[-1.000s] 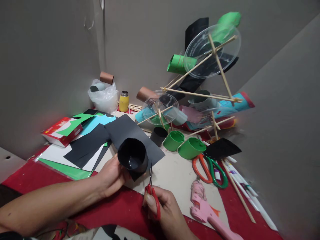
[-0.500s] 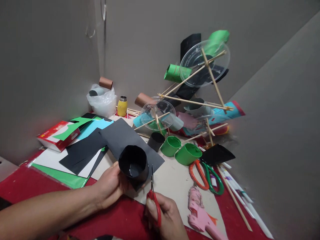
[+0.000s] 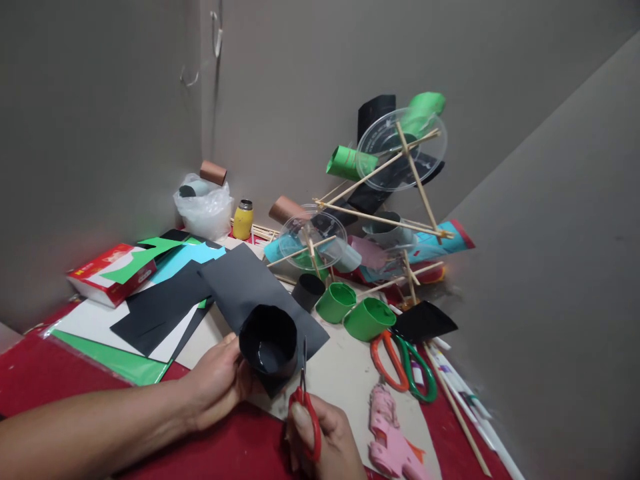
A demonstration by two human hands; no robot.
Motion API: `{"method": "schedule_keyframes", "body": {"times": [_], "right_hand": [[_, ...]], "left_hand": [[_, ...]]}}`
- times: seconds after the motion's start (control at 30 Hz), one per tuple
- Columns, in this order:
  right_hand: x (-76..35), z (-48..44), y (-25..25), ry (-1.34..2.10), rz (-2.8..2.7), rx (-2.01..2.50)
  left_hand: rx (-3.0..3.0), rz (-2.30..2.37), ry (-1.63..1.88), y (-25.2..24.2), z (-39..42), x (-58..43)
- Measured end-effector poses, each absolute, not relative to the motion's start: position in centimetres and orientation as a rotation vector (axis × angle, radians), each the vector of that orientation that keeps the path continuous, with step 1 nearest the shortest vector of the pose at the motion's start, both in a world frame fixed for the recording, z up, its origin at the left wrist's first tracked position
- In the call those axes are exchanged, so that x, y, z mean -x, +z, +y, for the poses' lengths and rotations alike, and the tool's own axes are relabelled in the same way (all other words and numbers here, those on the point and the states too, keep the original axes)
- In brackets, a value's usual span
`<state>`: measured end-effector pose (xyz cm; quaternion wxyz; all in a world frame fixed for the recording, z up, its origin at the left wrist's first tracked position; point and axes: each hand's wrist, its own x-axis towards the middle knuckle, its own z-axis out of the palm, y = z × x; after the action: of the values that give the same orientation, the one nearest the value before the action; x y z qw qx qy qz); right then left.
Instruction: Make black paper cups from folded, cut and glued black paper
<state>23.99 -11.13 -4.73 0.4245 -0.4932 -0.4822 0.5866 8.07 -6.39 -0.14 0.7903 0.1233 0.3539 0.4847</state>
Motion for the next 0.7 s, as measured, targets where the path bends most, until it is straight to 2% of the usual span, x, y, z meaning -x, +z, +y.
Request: {"method": "schedule_keyframes", "body": {"times": [0.7], "right_hand": [[-24.5,-11.1,-4.0,1.483,-1.259,1.265]], "left_hand": [[-0.455,0.932,0.988,0.1,-5.6,-6.9]]}}
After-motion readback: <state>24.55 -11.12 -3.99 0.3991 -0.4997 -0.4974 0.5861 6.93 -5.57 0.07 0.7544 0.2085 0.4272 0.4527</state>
